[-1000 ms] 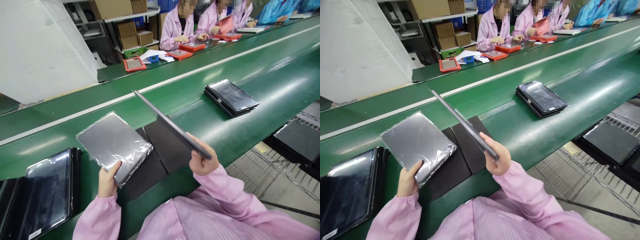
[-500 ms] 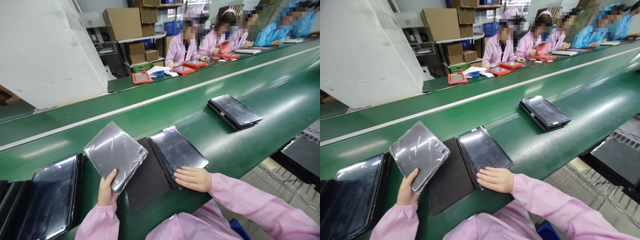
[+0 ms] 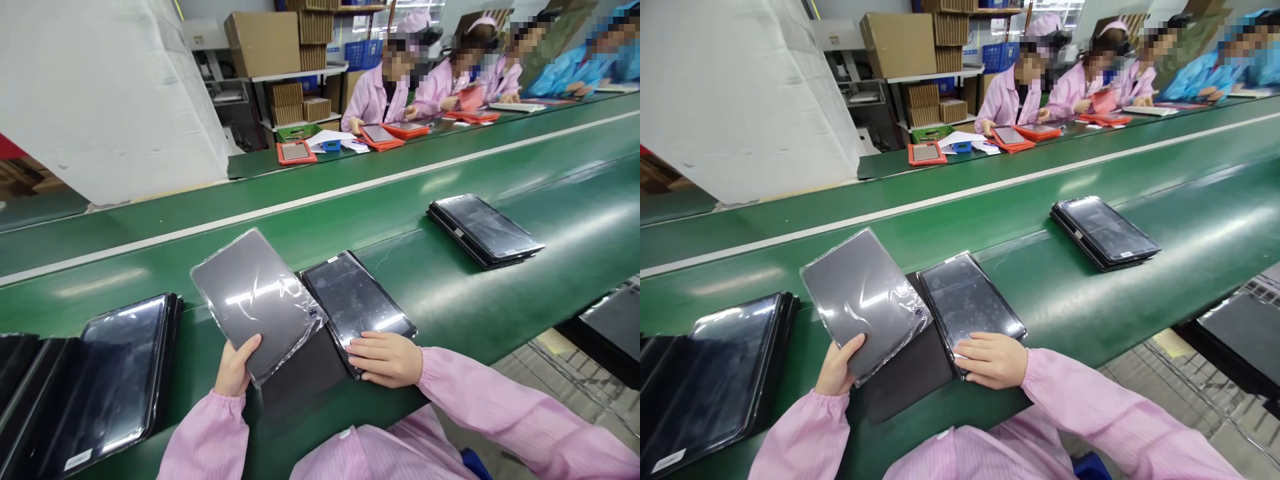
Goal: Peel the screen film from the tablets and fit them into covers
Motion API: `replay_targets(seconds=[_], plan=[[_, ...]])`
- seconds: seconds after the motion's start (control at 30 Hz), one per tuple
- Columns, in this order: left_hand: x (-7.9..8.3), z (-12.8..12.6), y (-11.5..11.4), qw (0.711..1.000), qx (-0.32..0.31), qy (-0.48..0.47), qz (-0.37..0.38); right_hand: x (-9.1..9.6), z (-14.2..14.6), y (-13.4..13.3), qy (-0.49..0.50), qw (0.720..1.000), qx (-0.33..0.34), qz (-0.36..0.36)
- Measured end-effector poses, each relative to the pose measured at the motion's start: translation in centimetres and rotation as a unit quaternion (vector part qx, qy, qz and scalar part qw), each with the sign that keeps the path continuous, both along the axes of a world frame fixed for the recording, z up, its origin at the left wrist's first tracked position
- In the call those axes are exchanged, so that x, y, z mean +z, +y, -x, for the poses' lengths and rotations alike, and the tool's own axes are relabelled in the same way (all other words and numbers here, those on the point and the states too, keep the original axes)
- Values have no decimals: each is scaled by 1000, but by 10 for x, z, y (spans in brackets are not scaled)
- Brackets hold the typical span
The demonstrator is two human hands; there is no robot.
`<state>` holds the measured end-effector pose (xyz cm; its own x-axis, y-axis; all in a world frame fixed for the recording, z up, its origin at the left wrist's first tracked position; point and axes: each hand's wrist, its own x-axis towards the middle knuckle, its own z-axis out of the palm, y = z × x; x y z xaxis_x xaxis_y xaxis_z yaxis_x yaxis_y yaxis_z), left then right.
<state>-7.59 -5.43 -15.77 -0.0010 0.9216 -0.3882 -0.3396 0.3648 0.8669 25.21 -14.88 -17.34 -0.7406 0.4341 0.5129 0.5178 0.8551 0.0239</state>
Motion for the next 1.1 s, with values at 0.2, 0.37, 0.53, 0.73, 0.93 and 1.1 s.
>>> replay_targets(seconds=[0.2, 0.37, 0.53, 0.73, 0.93, 1.1], plan=[[-2, -4, -6, 989, -63, 32, -133, 13, -8, 25, 42, 999, -17, 1], [11, -6, -11, 978, -85, 68, -180, 58, 23, 52, 182, 949, -217, 141], [19, -9, -15, 975, -85, 77, -189, 109, 72, 92, 342, 877, -287, 176], [19, -12, -17, 972, -107, 79, -193, 124, 96, 120, 347, 860, -306, 215], [28, -17, -20, 972, -101, 98, -190, 121, 113, 118, 371, 876, -294, 91], [28, -21, -19, 968, -124, 61, -207, 104, 154, 102, 300, 933, -142, 136]])
